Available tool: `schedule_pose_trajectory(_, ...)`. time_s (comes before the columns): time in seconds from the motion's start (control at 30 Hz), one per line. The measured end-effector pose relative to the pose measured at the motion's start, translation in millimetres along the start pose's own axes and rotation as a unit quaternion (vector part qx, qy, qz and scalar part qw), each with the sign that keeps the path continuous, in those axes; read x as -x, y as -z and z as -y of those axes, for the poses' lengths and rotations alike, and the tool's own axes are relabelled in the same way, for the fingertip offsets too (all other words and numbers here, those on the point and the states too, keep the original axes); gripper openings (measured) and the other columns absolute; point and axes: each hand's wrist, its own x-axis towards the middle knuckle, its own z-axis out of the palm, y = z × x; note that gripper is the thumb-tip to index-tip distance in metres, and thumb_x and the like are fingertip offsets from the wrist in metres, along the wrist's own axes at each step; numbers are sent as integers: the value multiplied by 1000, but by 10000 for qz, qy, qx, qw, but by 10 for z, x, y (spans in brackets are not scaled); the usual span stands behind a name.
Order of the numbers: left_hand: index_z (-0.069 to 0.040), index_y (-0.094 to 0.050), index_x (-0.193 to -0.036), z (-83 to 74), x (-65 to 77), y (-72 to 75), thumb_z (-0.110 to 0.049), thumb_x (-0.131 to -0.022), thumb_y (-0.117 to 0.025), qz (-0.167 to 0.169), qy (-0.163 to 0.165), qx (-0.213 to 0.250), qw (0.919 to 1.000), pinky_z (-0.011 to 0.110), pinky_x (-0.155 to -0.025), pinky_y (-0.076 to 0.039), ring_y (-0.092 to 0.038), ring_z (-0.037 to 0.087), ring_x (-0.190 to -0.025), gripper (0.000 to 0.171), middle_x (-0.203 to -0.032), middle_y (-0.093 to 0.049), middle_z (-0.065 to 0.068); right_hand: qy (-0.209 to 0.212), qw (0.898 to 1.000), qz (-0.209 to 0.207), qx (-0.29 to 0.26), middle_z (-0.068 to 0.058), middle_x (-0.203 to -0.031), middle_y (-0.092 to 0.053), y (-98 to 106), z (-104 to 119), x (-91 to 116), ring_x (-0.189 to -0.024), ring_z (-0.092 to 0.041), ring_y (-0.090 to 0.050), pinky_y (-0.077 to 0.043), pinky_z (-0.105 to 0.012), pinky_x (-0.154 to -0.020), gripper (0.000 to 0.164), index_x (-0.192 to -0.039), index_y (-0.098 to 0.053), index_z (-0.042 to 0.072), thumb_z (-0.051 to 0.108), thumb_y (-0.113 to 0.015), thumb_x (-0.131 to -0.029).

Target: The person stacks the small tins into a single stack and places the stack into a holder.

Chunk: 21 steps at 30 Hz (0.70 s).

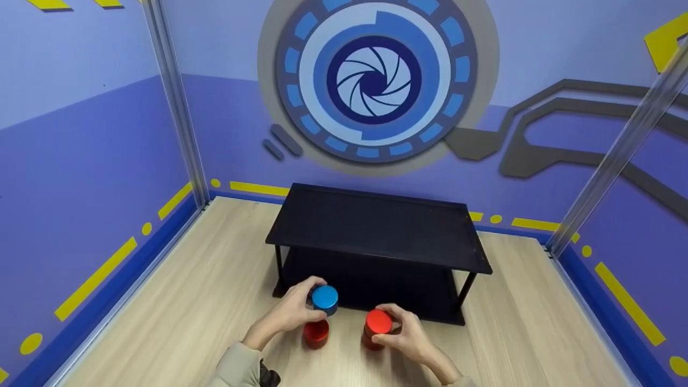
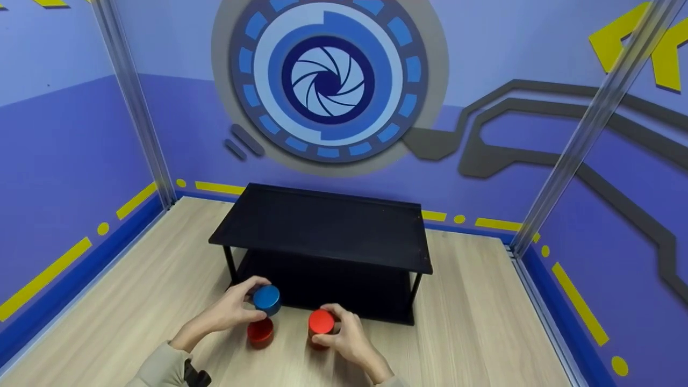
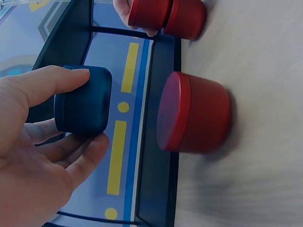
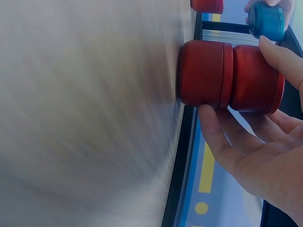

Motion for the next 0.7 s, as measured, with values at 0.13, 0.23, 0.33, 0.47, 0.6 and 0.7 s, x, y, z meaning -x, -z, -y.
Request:
schedule_pose_trajectory(0.13,-6,-52,-126,-50,-43,-43,-16,-77,-76,34,-92,-36,9999,50,-93,-46,-55,28,-114,55,-124,-59,10,-57,10000,28,32,-17,-113,-67,6,2,-4,-95,-8,-63,-56,-26,-74,61,-126,-55,-4,15,-82,-74)
schedule_pose_trajectory(0.23,-5,-52,-126,-95,-79,-72,-14,-77,-76,40,-183,-42,9998,50,-94,-47,-56,28,-112,55,-124,-60,10,-72,9999,61,93,-17,-112,-68,12,-8,-15,-91,-5,-62,-55,-24,-73,61,-125,-55,-5,16,-82,-74)
schedule_pose_trajectory(0.33,-6,-53,-126,-143,-116,-97,-15,-77,-76,0,-270,-182,9995,48,-94,-47,-57,27,-112,55,-123,-60,9,-95,9999,68,90,-16,-111,-68,12,-18,-27,-88,-2,-61,-54,-23,-73,61,-124,-55,-5,16,-82,-74)
schedule_pose_trajectory(0.47,-8,-53,-125,-203,-162,-140,-18,-78,-77,-12,-339,-265,9991,45,-94,-47,-58,26,-111,54,-123,-61,7,-57,9999,48,154,-16,-110,-68,15,-27,-31,-88,-2,-62,-54,-22,-72,60,-123,-56,-6,17,-82,-74)
schedule_pose_trajectory(0.6,-11,-54,-125,-260,-205,-209,-21,-78,-77,47,-390,-190,9990,43,-93,-48,-58,23,-110,53,-122,-61,5,-48,9996,51,258,-16,-111,-68,14,-31,-26,-88,-3,-62,-54,-22,-73,60,-123,-56,-4,20,-82,-74)
schedule_pose_trajectory(0.7,-12,-54,-124,-300,-235,-270,-22,-78,-77,100,-420,-94,9990,44,-94,-48,-58,22,-110,53,-122,-61,5,-128,9995,74,290,-15,-114,-67,14,-31,-25,-90,-3,-61,-54,-23,-75,61,-124,-56,-4,22,-82,-75)
